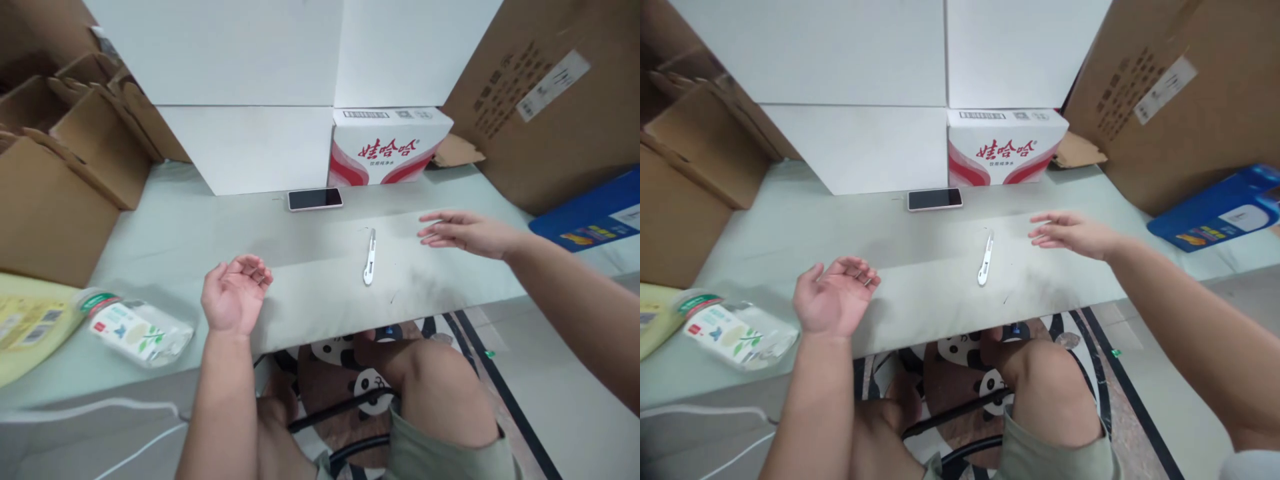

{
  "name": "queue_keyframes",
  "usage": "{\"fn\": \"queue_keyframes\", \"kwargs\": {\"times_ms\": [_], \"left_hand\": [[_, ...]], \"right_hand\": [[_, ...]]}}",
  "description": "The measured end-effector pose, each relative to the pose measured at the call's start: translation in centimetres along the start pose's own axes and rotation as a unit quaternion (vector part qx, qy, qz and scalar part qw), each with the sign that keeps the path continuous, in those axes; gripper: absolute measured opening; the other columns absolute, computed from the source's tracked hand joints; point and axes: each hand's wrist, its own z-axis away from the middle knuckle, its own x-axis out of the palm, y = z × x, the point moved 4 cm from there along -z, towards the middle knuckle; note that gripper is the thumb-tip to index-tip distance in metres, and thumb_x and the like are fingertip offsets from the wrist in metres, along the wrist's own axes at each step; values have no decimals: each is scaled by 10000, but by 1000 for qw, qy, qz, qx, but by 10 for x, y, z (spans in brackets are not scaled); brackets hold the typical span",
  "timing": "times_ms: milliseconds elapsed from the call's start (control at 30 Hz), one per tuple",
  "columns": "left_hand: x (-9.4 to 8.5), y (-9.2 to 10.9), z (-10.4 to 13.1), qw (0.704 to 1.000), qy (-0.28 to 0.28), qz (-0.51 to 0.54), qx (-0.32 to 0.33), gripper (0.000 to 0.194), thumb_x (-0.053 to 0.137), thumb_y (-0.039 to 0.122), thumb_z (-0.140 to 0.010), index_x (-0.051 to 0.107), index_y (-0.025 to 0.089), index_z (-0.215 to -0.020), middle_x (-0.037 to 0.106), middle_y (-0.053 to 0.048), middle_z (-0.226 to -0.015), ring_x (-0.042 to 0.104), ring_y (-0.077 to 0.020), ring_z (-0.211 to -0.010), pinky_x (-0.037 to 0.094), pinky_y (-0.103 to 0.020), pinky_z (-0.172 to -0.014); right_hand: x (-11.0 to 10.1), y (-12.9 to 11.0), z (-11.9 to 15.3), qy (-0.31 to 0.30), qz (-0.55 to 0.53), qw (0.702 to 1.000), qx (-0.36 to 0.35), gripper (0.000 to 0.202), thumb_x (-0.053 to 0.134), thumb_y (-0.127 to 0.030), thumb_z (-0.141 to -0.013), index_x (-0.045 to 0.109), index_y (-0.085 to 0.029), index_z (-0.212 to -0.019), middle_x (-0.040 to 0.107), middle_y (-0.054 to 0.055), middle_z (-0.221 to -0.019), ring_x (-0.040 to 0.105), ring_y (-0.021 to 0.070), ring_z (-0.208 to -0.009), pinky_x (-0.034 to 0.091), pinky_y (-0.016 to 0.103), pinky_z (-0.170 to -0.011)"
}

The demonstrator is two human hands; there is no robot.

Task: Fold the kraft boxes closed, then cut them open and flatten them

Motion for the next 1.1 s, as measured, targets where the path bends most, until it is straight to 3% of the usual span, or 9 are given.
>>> {"fn": "queue_keyframes", "kwargs": {"times_ms": [200, 333, 467, 567, 633, 700, 800, 900, 1100], "left_hand": [[-23, 22, 23, 998, -12, 54, 22, 333, 674, 501, -704, 703, 170, -724, 634, -43, -737, 590, -139, -667, 522, -268, -657], [-46, 40, 32, 996, 3, 68, 59, 296, 629, 466, -726, 685, 175, -727, 617, -41, -730, 578, -134, -657, 495, -259, -630], [-63, 49, 32, 993, 20, 57, 99, 267, 628, 453, -740, 648, 187, -733, 588, -31, -715, 545, -132, -638, 461, -267, -616], [-69, 50, 31, 992, -5, 38, 117, 294, 613, 482, -771, 653, 191, -747, 574, -34, -694, 526, -143, -639, 420, -290, -619], [-71, 51, 29, 991, -23, 29, 127, 306, 610, 498, -788, 642, 198, -734, 567, -35, -690, 512, -147, -643, 396, -306, -635], [-73, 52, 27, 991, -35, 18, 130, 330, 621, 526, -787, 623, 205, -709, 561, -33, -681, 503, -153, -645, 378, -319, -651], [-77, 53, 25, 991, -37, -8, 129, 340, 626, 543, -776, 643, 207, -730, 564, -32, -672, 507, -164, -652, 368, -332, -673], [-81, 55, 29, 985, 11, -29, 171, 315, 589, 508, -808, 655, 206, -745, 554, -32, -653, 499, -167, -641, 370, -335, -665], [-82, 60, 69, 846, 232, -208, 433, 302, 521, 342, -921, 507, 239, -637, 448, -19, -632, 443, -189, -645, 367, -360, -685]], "right_hand": [[118, -3, 1, -190, 178, 965, -43, 384, 820, -350, -717, 727, -188, -1053, 785, 86, -953, 736, 207, -827, 614, 385, -810], [239, -47, -15, -211, 281, 916, -193, 261, 722, -295, -780, 709, -191, -1019, 771, 61, -850, 708, 197, -741, 577, 360, -732], [395, -123, 2, -206, 345, 823, -401, 279, 617, -226, -839, 681, -165, -1104, 749, 59, -834, 704, 194, -766, 576, 375, -823], [501, -179, 36, -203, 339, 727, -562, 398, 539, -216, -814, 626, -131, -1193, 688, 89, -1227, 720, 158, -1001, 527, 328, -968], [553, -203, 55, -212, 361, 657, -627, 595, 154, -236, -855, 558, -1, -1221, 599, 72, -1261, 624, 153, -1234, 473, 359, -970], [585, -214, 66, -239, 394, 605, -649, 670, 27, -196, -812, 514, 49, -1199, 589, 69, -1227, 553, 184, -1317, 464, 401, -949], [596, -214, 64, -252, 419, 582, -649, 407, 457, -254, -827, 551, -98, -1190, 678, 88, -1195, 637, 226, -1206, 483, 388, -998], [568, -208, 46, -211, 413, 610, -643, 425, 631, -273, -771, 563, -161, -1175, 703, 79, -1060, 675, 268, -1044, 505, 408, -976], [431, -182, 33, -121, 346, 708, -603, 64, 521, -226, -771, 568, -222, -814, 612, 58, -818, 602, 226, -837, 495, 388, -837]]}}
